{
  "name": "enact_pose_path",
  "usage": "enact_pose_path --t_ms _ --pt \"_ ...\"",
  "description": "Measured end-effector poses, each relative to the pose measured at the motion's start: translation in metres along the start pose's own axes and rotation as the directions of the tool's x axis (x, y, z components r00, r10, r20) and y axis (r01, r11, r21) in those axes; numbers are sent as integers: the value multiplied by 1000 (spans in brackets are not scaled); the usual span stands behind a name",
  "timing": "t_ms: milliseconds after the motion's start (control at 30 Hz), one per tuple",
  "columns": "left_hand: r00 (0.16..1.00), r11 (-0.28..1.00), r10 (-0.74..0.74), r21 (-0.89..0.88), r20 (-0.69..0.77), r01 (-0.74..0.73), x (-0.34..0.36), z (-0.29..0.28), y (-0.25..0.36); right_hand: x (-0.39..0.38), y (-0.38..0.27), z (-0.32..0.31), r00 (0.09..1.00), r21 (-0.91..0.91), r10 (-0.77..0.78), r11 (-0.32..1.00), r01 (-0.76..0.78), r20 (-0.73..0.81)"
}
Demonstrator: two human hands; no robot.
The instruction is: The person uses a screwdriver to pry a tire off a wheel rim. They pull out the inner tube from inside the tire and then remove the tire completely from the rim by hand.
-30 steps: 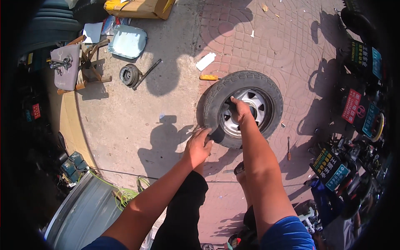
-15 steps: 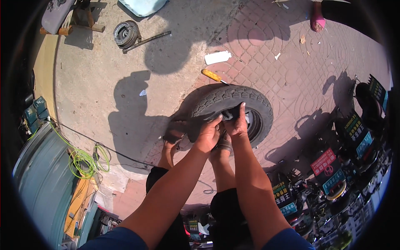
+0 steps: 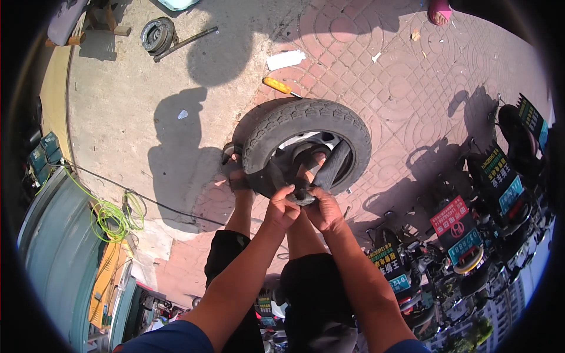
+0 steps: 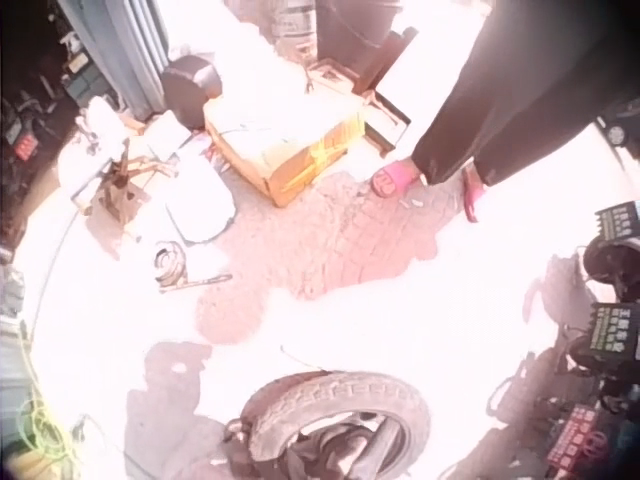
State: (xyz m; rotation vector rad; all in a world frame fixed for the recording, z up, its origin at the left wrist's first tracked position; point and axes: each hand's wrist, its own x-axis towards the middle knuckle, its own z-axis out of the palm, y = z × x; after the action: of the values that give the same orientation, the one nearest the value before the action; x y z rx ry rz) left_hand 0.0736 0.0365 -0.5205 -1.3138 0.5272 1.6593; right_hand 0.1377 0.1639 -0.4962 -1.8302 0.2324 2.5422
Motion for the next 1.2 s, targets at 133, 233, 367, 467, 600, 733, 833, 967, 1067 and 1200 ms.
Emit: enact_pose_path --t_ms 133,233,367,467,600,733,833,967,1067,1200 --pt "985 990 -133 20 -111 136 -81 -30 -28 -99 8 14 952 4 302 953 -302 -46" --pt "893 895 -444 72 73 440 -120 -22 -15 -129 36 -10 988 47 143 989 -141 -52" --pt "942 942 -145 248 -304 225 -157 -23 -9 -151 83 2 993 170 118 978 -117 6" --pt "920 928 -101 297 -378 223 -103 -30 -6 -124 52 2 993 69 91 993 -96 71" --pt "940 888 30 441 -339 131 -79 -51 23 -105 40 40 972 -95 176 982 -163 153" --pt "996 651 -50 754 -72 87 -101 -29 44 -38 33 17 997 -60 36 998 -31 74" --pt "986 555 -109 815 -124 164 -123 -16 43 -24 46 15 870 -556 -231 829 -58 -436" --pt "948 -109 310 993 71 -38 -119 -28 62 -78 63 -72 872 -763 -487 547 343 43" --pt "778 -543 434 821 454 -176 -82 21 85 -137 46 -131 943 -242 -279 942 232 -182" --pt "585 -934 93 273 806 -228 26 119 102 -133 10 -164 973 -556 -229 811 180 -19"
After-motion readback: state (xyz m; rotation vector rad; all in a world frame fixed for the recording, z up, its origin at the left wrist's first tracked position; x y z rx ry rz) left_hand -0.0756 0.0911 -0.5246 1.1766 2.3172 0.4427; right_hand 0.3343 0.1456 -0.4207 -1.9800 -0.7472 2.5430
